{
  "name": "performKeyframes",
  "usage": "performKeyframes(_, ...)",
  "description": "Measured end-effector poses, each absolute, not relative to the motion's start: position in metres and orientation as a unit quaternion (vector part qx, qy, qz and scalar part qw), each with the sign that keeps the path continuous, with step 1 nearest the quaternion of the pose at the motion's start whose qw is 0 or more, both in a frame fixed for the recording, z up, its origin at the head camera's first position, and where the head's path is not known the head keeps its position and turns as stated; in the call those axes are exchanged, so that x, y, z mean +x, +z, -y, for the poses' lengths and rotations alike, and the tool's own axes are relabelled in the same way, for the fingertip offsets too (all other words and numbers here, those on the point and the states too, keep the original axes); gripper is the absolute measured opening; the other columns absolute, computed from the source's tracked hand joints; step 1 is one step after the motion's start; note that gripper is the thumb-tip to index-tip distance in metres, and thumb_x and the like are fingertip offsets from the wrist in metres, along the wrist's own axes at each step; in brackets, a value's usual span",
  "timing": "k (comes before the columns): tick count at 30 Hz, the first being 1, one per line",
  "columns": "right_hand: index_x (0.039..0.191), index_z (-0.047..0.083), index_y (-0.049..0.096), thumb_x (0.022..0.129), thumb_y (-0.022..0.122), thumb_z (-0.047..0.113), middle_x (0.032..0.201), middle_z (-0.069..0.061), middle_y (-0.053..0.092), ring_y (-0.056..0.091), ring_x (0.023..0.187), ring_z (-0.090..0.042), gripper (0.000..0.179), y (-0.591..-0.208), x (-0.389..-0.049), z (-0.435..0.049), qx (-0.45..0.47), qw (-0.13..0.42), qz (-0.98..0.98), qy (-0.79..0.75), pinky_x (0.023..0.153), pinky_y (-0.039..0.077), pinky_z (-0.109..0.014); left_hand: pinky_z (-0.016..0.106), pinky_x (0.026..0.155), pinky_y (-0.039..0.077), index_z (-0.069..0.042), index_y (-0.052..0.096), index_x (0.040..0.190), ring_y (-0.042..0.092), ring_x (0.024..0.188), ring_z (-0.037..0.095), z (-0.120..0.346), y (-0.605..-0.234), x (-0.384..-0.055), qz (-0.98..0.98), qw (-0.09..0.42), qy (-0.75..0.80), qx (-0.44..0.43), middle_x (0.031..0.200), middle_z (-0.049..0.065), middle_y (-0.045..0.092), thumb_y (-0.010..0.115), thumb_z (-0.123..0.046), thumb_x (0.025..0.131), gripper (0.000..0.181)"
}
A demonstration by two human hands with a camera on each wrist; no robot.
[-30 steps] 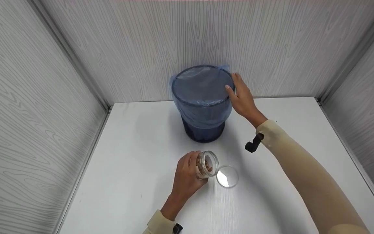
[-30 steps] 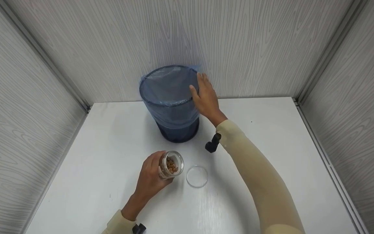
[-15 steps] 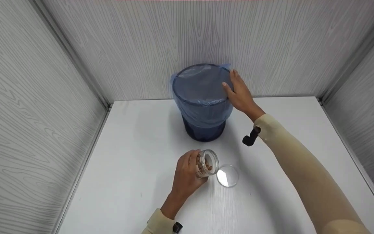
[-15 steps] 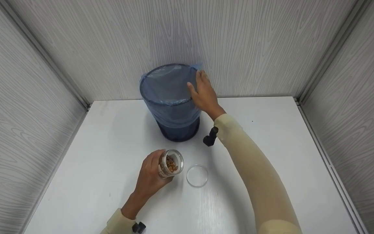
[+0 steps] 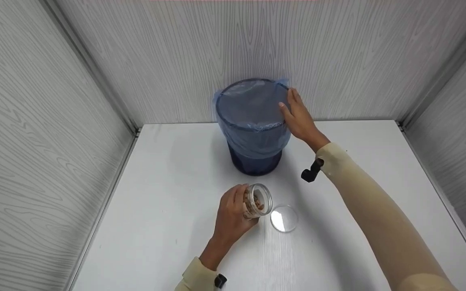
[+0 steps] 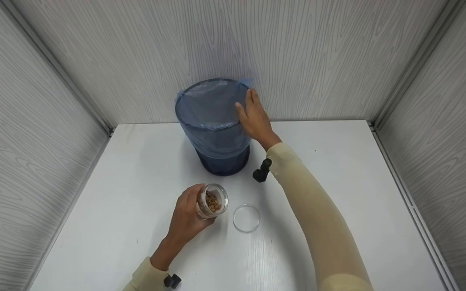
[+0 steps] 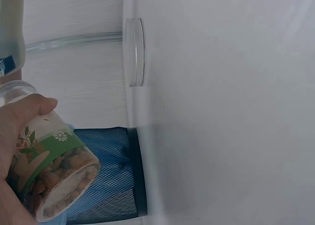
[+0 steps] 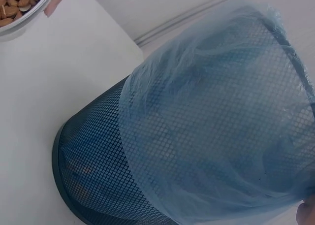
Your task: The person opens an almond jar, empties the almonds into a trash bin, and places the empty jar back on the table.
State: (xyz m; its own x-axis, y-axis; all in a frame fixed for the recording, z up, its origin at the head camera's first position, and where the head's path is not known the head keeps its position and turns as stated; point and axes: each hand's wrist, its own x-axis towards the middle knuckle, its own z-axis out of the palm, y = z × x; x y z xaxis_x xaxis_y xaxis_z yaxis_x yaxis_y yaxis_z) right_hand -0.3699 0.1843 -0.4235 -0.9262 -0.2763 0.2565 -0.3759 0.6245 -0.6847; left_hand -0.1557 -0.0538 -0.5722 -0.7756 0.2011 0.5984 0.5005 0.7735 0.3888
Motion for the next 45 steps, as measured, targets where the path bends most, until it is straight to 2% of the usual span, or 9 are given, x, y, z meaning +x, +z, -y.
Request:
performKeyframes(10, 0.159, -0.003, 0.005, 0.109, 0.028, 0.046, 0.169, -0.017, 0.000, 0.002, 0.156, -0.027, 0.074, -0.425, -0.371, -0.185, 0.190, 0.070, 0.905, 0.375, 0.125, 0.008, -0.042, 0.046, 0.108, 0.044, -0.008, 0.050, 0.140, 0.055, 0.126, 0.023, 0.059, -0.567, -0.164, 0.897, 0.254, -0.317, -0.175, 0.133, 0.006, 0.057, 0.096, -0.031, 0.063, 0.092)
performKeyframes(28, 0.160, -0.002, 0.008, 0.109, 0.027, 0.047, 0.169, -0.015, 0.002, 0.005, 0.155, -0.027, 0.073, -0.434, -0.374, -0.187, 0.175, 0.080, 0.916, 0.351, 0.125, 0.012, -0.045, 0.044, 0.106, 0.045, -0.010, 0.048, 0.142, 0.055, 0.123, 0.020, 0.075, -0.553, -0.186, 0.885, 0.255, -0.351, -0.166, 0.131, 0.004, 0.058, 0.093, -0.032, 0.067, 0.090)
performKeyframes(45, 0.159, -0.003, 0.009, 0.110, 0.026, 0.044, 0.169, -0.017, 0.002, 0.007, 0.155, -0.030, 0.071, -0.436, -0.377, -0.175, 0.185, 0.079, 0.916, 0.346, 0.124, 0.015, -0.047, 0.046, 0.106, 0.044, -0.009, 0.048, 0.143, 0.055, 0.124, 0.021, 0.096, -0.527, -0.208, 0.876, 0.283, -0.352, -0.169, 0.133, 0.006, 0.057, 0.093, -0.031, 0.069, 0.089)
